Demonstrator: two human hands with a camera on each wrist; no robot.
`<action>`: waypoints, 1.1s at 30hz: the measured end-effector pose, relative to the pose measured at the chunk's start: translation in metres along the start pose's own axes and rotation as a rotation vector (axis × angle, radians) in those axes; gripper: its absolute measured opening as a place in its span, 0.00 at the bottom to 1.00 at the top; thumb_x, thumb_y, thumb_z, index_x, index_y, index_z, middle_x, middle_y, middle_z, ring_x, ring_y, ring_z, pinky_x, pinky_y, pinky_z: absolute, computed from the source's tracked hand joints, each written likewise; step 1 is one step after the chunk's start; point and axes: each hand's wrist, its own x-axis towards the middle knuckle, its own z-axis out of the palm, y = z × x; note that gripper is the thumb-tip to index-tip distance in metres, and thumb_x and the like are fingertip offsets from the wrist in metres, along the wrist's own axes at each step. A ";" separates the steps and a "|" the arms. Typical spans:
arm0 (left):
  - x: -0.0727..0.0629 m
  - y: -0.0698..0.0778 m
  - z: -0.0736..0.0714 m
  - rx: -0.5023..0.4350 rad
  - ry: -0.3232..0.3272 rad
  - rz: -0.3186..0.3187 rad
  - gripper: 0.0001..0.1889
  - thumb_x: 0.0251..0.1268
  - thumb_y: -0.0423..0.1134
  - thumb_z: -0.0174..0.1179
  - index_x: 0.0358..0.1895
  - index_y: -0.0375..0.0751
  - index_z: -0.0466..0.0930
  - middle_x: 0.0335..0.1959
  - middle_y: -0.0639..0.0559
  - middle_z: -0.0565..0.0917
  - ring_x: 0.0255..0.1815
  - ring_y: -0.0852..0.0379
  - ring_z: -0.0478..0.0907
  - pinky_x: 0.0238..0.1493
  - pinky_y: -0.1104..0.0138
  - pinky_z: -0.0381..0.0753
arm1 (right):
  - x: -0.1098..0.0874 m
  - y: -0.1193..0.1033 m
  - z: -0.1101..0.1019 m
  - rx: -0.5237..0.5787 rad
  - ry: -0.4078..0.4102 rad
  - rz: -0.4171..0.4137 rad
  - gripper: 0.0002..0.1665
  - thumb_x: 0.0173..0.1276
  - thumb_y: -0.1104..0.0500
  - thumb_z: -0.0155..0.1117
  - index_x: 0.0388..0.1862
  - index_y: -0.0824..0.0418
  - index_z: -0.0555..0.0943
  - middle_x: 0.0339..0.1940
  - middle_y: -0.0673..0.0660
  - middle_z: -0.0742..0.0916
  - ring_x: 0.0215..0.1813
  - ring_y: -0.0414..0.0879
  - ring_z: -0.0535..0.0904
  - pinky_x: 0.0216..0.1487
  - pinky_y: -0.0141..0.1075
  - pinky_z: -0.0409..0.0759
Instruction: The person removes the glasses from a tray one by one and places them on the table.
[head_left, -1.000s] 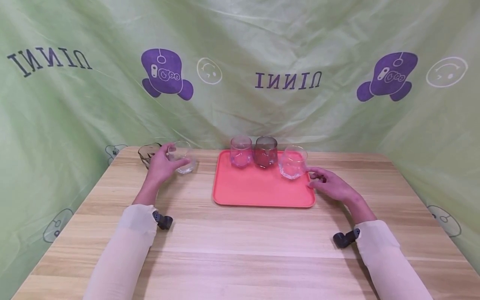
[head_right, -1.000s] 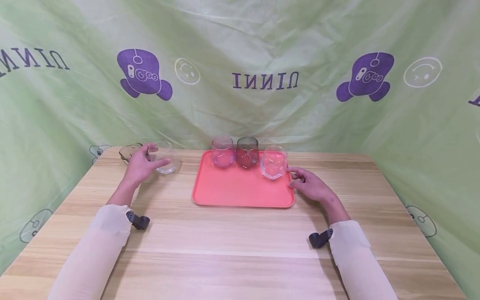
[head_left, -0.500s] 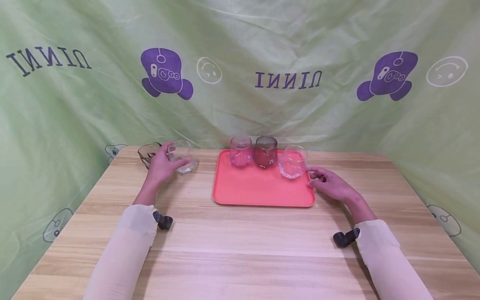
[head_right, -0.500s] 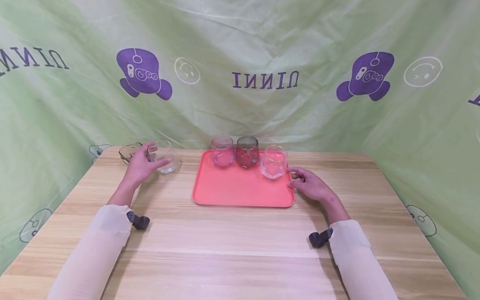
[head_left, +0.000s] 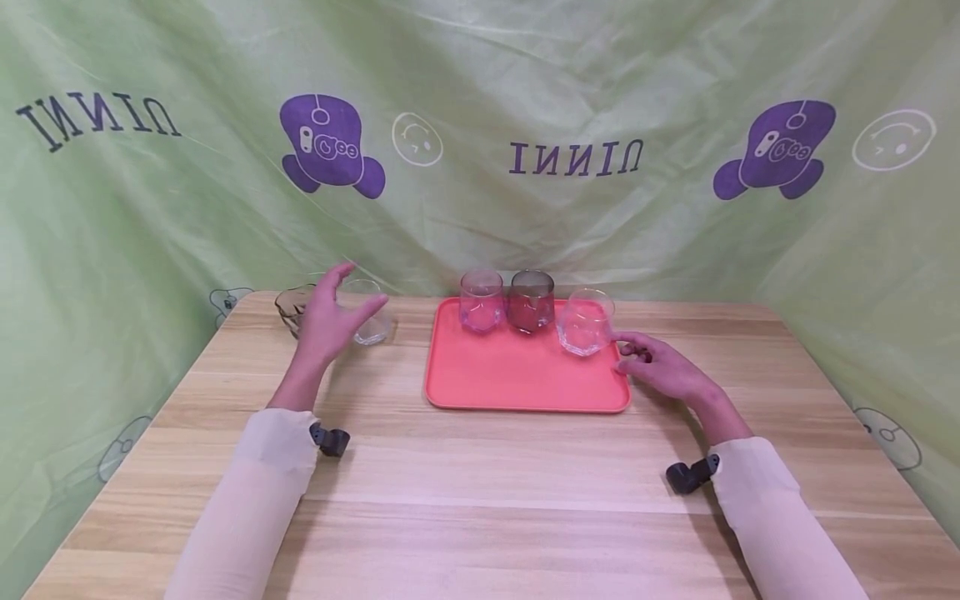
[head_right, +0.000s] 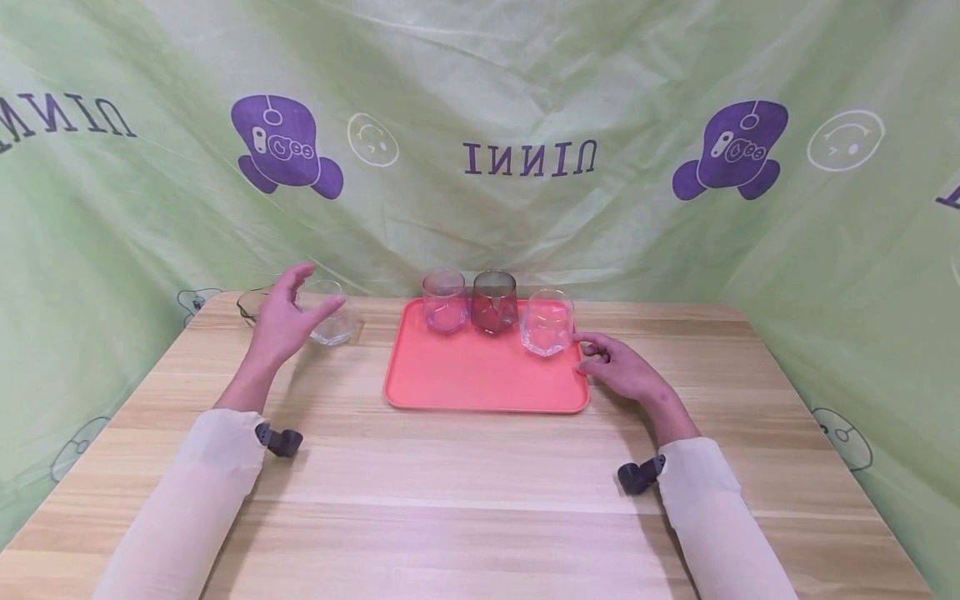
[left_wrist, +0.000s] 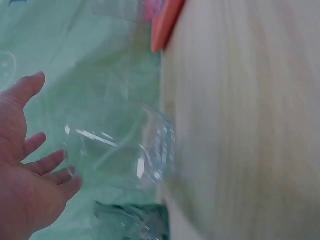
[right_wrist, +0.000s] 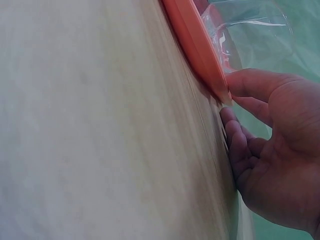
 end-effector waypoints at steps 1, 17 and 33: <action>0.000 0.004 0.001 0.003 0.008 0.017 0.44 0.64 0.55 0.72 0.77 0.39 0.64 0.77 0.39 0.65 0.78 0.40 0.58 0.76 0.45 0.57 | 0.000 0.000 0.000 0.005 0.000 -0.005 0.35 0.77 0.56 0.64 0.78 0.63 0.67 0.62 0.69 0.77 0.58 0.60 0.72 0.58 0.50 0.71; -0.006 0.044 0.043 -0.087 -0.075 0.190 0.36 0.64 0.45 0.73 0.72 0.36 0.71 0.69 0.42 0.74 0.73 0.42 0.66 0.73 0.48 0.64 | -0.001 0.000 -0.001 -0.010 0.003 0.022 0.34 0.77 0.55 0.63 0.78 0.60 0.67 0.62 0.67 0.77 0.59 0.60 0.71 0.59 0.51 0.71; 0.001 0.049 0.102 -0.160 -0.243 0.094 0.41 0.66 0.45 0.73 0.77 0.38 0.64 0.69 0.36 0.72 0.71 0.37 0.68 0.68 0.47 0.72 | 0.000 -0.001 -0.002 -0.017 0.000 0.007 0.34 0.77 0.55 0.63 0.78 0.61 0.68 0.62 0.67 0.77 0.58 0.59 0.70 0.57 0.50 0.70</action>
